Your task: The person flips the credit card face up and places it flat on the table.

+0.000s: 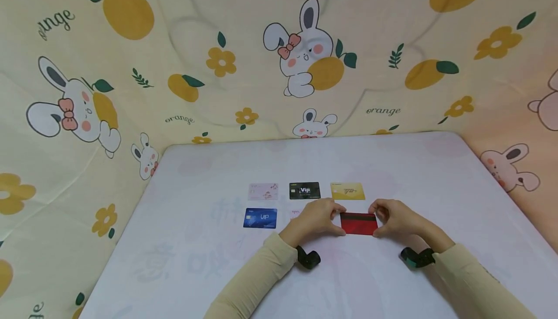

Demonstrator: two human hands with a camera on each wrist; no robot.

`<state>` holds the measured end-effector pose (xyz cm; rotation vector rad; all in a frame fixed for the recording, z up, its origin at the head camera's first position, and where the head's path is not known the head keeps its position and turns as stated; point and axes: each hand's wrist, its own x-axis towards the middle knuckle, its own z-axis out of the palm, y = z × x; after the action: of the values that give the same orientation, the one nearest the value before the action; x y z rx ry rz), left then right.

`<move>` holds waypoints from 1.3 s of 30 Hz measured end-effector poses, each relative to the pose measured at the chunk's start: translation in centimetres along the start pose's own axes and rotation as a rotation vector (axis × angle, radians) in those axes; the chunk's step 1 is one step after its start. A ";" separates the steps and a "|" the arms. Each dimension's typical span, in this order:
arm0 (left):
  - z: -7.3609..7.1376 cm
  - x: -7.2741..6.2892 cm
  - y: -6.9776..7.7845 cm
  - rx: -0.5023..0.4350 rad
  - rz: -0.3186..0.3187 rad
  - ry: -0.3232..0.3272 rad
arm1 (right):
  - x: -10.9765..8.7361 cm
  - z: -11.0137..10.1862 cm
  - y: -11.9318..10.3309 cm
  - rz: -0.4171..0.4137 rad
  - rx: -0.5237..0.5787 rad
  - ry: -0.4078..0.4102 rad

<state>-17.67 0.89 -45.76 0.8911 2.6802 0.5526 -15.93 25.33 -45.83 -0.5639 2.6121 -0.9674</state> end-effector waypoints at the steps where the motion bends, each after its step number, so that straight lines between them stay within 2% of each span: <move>1: 0.0 0.0 0.0 0.003 0.003 0.001 | 0.0 0.0 0.0 0.001 -0.002 0.002; 12: 0.0 0.0 0.1 0.008 0.017 0.029 | 0.1 0.1 0.1 0.012 0.009 0.020; 25: -0.1 0.3 -0.3 0.019 0.032 0.102 | 0.1 -0.6 0.7 -0.110 0.095 0.019; 32: -0.4 0.2 -0.5 0.010 0.033 0.090 | 0.0 -0.7 0.7 -0.179 0.129 0.039; 39: -0.7 -0.1 -0.7 -0.014 0.053 0.088 | 0.0 -1.1 0.7 -0.149 0.127 0.026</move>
<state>-18.22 0.11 -45.40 0.9574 2.7341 0.6357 -16.57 26.43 -45.55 -0.7254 2.5377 -1.1838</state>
